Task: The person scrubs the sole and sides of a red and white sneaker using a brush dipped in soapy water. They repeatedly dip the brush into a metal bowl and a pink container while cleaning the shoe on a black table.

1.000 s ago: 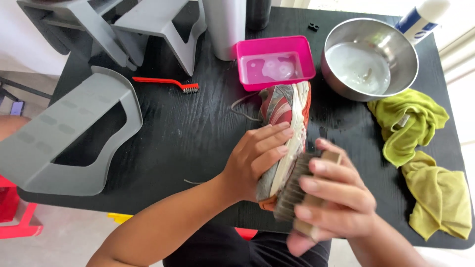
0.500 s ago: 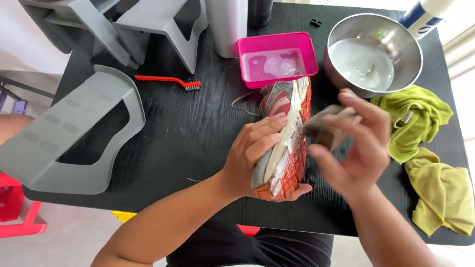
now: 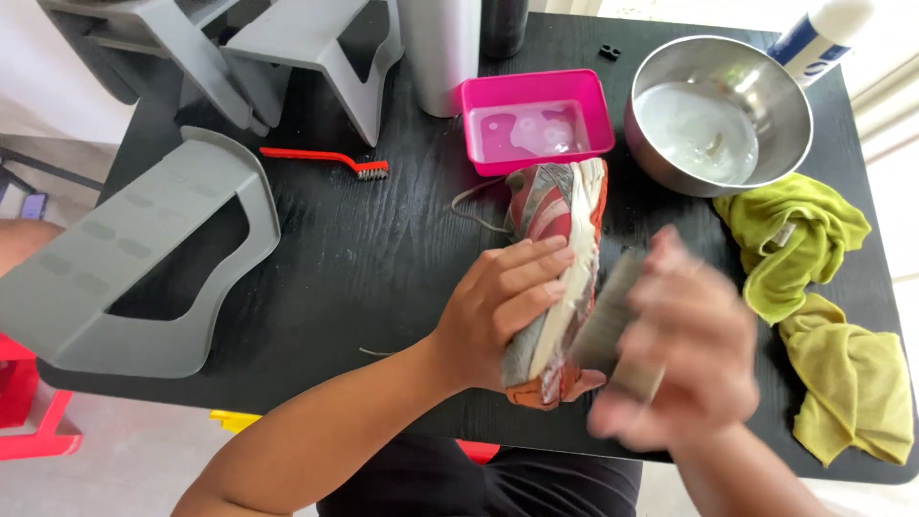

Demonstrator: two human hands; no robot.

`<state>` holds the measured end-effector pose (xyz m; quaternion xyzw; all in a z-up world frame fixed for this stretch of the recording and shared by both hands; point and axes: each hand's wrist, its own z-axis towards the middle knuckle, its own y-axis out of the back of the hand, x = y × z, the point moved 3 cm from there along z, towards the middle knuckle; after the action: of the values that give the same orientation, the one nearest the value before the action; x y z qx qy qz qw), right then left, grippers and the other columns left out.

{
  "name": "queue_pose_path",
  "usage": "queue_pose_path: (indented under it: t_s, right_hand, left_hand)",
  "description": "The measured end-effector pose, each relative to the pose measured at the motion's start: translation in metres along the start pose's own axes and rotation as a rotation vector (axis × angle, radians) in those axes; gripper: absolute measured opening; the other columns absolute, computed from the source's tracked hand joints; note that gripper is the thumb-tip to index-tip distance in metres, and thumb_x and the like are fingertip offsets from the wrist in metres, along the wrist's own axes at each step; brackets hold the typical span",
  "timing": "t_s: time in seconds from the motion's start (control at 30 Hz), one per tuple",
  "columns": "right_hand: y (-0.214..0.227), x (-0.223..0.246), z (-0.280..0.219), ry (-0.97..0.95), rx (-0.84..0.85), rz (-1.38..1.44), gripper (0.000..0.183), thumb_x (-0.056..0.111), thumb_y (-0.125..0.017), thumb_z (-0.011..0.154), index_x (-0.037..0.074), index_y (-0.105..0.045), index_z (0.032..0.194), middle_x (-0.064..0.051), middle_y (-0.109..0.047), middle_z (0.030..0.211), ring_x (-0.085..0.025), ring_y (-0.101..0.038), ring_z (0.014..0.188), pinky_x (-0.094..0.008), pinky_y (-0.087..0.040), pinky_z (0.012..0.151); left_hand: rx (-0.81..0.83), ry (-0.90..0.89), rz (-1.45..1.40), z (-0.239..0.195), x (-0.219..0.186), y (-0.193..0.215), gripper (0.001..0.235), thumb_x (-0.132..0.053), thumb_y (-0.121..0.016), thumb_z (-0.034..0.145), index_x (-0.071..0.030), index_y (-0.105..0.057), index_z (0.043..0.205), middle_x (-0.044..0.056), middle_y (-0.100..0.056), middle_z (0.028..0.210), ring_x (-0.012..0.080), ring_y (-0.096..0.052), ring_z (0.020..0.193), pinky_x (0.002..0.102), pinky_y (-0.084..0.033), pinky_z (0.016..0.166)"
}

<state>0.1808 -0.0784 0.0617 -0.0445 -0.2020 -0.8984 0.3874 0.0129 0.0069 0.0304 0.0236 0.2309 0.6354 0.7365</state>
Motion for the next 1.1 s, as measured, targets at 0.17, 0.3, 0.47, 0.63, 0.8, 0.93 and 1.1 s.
queue_pose_path:
  t_s: [0.17,0.3,0.47,0.63,0.8,0.93,1.1]
  right_hand:
    - [-0.009,-0.003,0.017,-0.19,0.109,-0.023,0.042,0.034,-0.07,0.09,-0.001,-0.063,0.109,-0.025,-0.059,0.118,-0.041,-0.062,0.117,-0.063,-0.05,0.12]
    - [-0.001,-0.013,0.005,-0.238,-0.001,-0.085,0.044,0.033,-0.064,0.096,-0.006,-0.06,0.116,-0.031,-0.058,0.125,-0.052,-0.061,0.129,-0.059,-0.053,0.117]
    - [-0.013,-0.011,0.001,-0.028,0.129,0.142,0.038,0.044,-0.076,0.082,0.011,-0.066,0.096,-0.014,-0.061,0.107,-0.037,-0.067,0.107,-0.064,-0.052,0.111]
    - [-0.006,-0.035,0.006,-0.136,0.028,-0.056,0.044,0.034,-0.07,0.091,-0.005,-0.063,0.111,-0.028,-0.058,0.122,-0.05,-0.062,0.125,-0.061,-0.055,0.114]
    - [-0.008,-0.008,0.006,0.089,0.086,0.207,0.054,0.057,-0.072,0.084,0.007,-0.065,0.104,-0.021,-0.062,0.113,-0.043,-0.064,0.116,-0.065,-0.057,0.111]
    - [-0.018,0.011,0.023,-0.13,0.129,0.006,0.038,0.031,-0.077,0.085,0.001,-0.069,0.108,-0.022,-0.062,0.117,-0.041,-0.063,0.119,-0.061,-0.052,0.114]
    - [-0.014,0.033,0.025,-0.128,0.136,0.048,0.041,0.044,-0.073,0.082,0.008,-0.07,0.101,-0.019,-0.062,0.111,-0.041,-0.064,0.119,-0.056,-0.058,0.107]
  left_hand:
    - [-0.031,0.028,-0.006,0.002,0.001,0.001,0.086,-0.054,-0.085,0.083,-0.007,-0.036,0.137,0.018,-0.056,0.138,0.037,-0.065,0.132,0.046,-0.055,0.112]
    - [-0.044,0.059,-0.021,0.001,0.003,0.001,0.088,-0.052,-0.088,0.082,-0.006,-0.036,0.136,0.016,-0.054,0.139,0.0361,-0.064,0.133,0.046,-0.054,0.116]
    - [0.008,0.054,-0.131,-0.008,0.01,0.002,0.072,-0.057,-0.071,0.091,-0.004,-0.044,0.132,0.022,-0.055,0.141,0.0398,-0.062,0.135,0.051,-0.055,0.115]
    - [-0.07,0.04,-0.072,0.001,0.016,0.008,0.101,-0.058,-0.095,0.068,-0.008,-0.038,0.134,0.016,-0.055,0.134,0.0339,-0.066,0.127,0.044,-0.056,0.109]
    - [-0.06,0.009,-0.136,-0.007,0.021,0.011,0.093,-0.055,-0.092,0.074,-0.009,-0.041,0.136,0.016,-0.056,0.138,0.0349,-0.065,0.131,0.045,-0.055,0.106]
    - [-0.034,-0.022,-0.122,-0.009,0.022,0.012,0.095,-0.061,-0.087,0.075,-0.008,-0.038,0.138,0.015,-0.054,0.139,0.0334,-0.062,0.132,0.046,-0.055,0.11]
    - [-0.015,-0.015,-0.189,-0.014,0.022,0.009,0.085,-0.061,-0.079,0.085,-0.011,-0.039,0.141,0.015,-0.053,0.144,0.0377,-0.061,0.135,0.048,-0.052,0.109]
